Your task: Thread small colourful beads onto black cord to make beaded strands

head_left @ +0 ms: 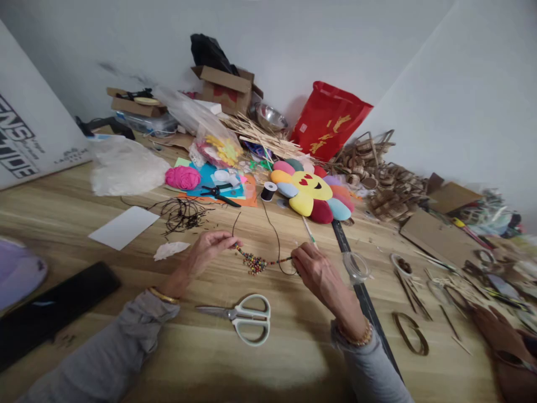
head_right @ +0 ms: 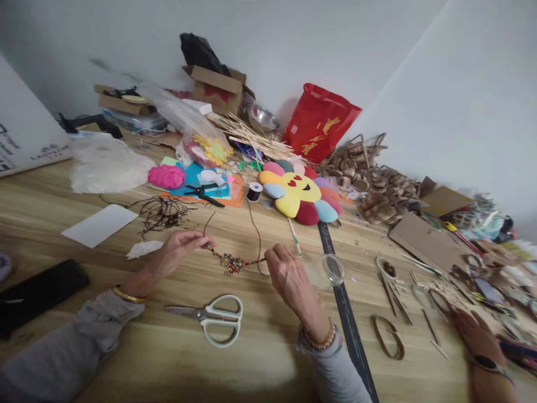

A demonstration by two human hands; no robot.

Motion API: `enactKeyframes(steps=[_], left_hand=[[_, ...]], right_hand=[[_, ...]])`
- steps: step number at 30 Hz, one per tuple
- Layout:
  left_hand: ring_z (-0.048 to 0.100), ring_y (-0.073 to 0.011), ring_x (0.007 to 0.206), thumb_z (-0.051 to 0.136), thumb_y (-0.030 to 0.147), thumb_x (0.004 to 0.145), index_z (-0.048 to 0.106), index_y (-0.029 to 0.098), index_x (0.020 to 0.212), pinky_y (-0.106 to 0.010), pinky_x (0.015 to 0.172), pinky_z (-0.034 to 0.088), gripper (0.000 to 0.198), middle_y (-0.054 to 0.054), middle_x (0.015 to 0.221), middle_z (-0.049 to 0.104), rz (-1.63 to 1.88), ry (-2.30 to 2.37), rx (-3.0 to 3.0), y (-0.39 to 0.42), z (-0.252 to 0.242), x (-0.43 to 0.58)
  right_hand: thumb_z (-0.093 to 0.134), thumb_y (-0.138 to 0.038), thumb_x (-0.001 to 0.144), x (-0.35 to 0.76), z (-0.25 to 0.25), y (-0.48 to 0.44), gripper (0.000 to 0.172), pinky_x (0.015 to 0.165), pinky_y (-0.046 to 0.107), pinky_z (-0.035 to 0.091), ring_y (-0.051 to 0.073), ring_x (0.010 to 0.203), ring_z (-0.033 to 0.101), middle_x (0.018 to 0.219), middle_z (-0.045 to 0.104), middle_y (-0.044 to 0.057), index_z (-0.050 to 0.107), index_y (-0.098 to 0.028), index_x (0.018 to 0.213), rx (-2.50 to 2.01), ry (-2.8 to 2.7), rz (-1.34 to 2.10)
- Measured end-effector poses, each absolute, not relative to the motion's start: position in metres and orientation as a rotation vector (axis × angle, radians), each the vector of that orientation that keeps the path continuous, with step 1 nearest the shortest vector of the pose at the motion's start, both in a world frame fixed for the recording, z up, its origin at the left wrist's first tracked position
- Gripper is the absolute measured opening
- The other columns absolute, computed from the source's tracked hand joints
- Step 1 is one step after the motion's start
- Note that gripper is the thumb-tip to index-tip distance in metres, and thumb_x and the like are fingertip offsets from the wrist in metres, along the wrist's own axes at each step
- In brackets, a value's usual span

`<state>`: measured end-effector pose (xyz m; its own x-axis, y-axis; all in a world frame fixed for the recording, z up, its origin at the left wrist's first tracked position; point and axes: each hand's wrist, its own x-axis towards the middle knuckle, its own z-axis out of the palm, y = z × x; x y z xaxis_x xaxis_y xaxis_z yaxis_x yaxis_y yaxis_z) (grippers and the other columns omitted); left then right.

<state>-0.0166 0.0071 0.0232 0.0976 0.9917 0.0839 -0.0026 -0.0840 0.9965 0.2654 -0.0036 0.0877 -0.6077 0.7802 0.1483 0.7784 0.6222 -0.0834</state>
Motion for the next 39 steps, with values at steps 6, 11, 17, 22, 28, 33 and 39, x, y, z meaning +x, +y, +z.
enactKeyframes(steps=[6, 11, 17, 22, 28, 33, 39], left_hand=[[0.061, -0.0161, 0.074, 0.068, 0.033, 0.076, 0.076, 0.014, 0.083, -0.027, 0.073, 0.047, 0.021, -0.008, 0.087, 0.075, 1.406, 1.071, 1.108, 0.013, 0.012, -0.018], [0.06, -0.0137, 0.067, 0.077, 0.027, 0.067, 0.076, 0.014, 0.08, -0.027, 0.069, 0.047, 0.019, -0.007, 0.08, 0.075, 1.555, 0.982, 0.831, 0.016, 0.011, -0.015], [0.061, -0.0116, 0.063, 0.08, 0.022, 0.06, 0.075, 0.013, 0.074, -0.024, 0.064, 0.047, 0.018, -0.005, 0.072, 0.074, 1.632, 0.892, 0.642, 0.021, 0.01, -0.018], [0.062, -0.011, 0.066, 0.078, 0.022, 0.064, 0.074, 0.012, 0.078, -0.022, 0.064, 0.047, 0.017, -0.006, 0.077, 0.074, 1.63, 0.902, 0.611, 0.024, 0.007, -0.024], [0.062, -0.0106, 0.066, 0.078, 0.02, 0.063, 0.074, 0.012, 0.077, -0.021, 0.063, 0.047, 0.016, -0.006, 0.077, 0.074, 1.642, 0.913, 0.585, 0.026, 0.004, -0.025], [0.063, -0.0107, 0.064, 0.079, 0.018, 0.059, 0.073, 0.014, 0.072, -0.021, 0.061, 0.047, 0.015, -0.003, 0.07, 0.073, 1.691, 0.908, 0.576, 0.027, 0.004, -0.026], [0.062, -0.0121, 0.061, 0.078, 0.024, 0.062, 0.071, 0.014, 0.077, -0.023, 0.06, 0.048, 0.019, -0.003, 0.065, 0.071, 1.67, 0.976, 0.619, 0.027, 0.003, -0.026]], right_hand=[[0.035, -0.016, 0.098, 0.265, 0.092, -0.005, 0.024, 0.065, 0.024, 0.041, 0.014, 0.071, 0.053, 0.079, 0.053, 0.004, 0.054, -0.018, 0.082, -1.281, -2.651, 0.06], [0.038, -0.017, 0.098, 0.265, 0.092, -0.007, 0.021, 0.066, 0.025, 0.041, 0.015, 0.073, 0.055, 0.08, 0.054, 0.005, 0.054, -0.017, 0.083, -1.262, -2.671, 0.069], [0.039, -0.017, 0.097, 0.265, 0.085, -0.007, 0.022, 0.063, 0.025, 0.038, 0.015, 0.071, 0.055, 0.078, 0.054, 0.004, 0.053, -0.018, 0.081, -1.25, -2.694, -0.005], [0.04, -0.016, 0.096, 0.265, 0.079, -0.004, 0.021, 0.064, 0.025, 0.036, 0.015, 0.071, 0.054, 0.078, 0.054, 0.003, 0.053, -0.018, 0.08, -1.245, -2.726, 0.022], [0.041, -0.016, 0.096, 0.263, 0.077, -0.002, 0.019, 0.062, 0.025, 0.035, 0.014, 0.069, 0.053, 0.076, 0.054, 0.002, 0.052, -0.018, 0.079, -1.266, -2.742, 0.091], [0.04, -0.018, 0.096, 0.265, 0.077, 0.0, 0.02, 0.064, 0.024, 0.038, 0.014, 0.069, 0.054, 0.077, 0.054, 0.003, 0.055, -0.018, 0.082, -1.221, -2.705, 0.16], [0.04, -0.019, 0.097, 0.268, 0.081, 0.001, 0.022, 0.068, 0.025, 0.043, 0.015, 0.073, 0.056, 0.08, 0.055, 0.005, 0.059, -0.018, 0.085, -1.148, -2.639, 0.23]])
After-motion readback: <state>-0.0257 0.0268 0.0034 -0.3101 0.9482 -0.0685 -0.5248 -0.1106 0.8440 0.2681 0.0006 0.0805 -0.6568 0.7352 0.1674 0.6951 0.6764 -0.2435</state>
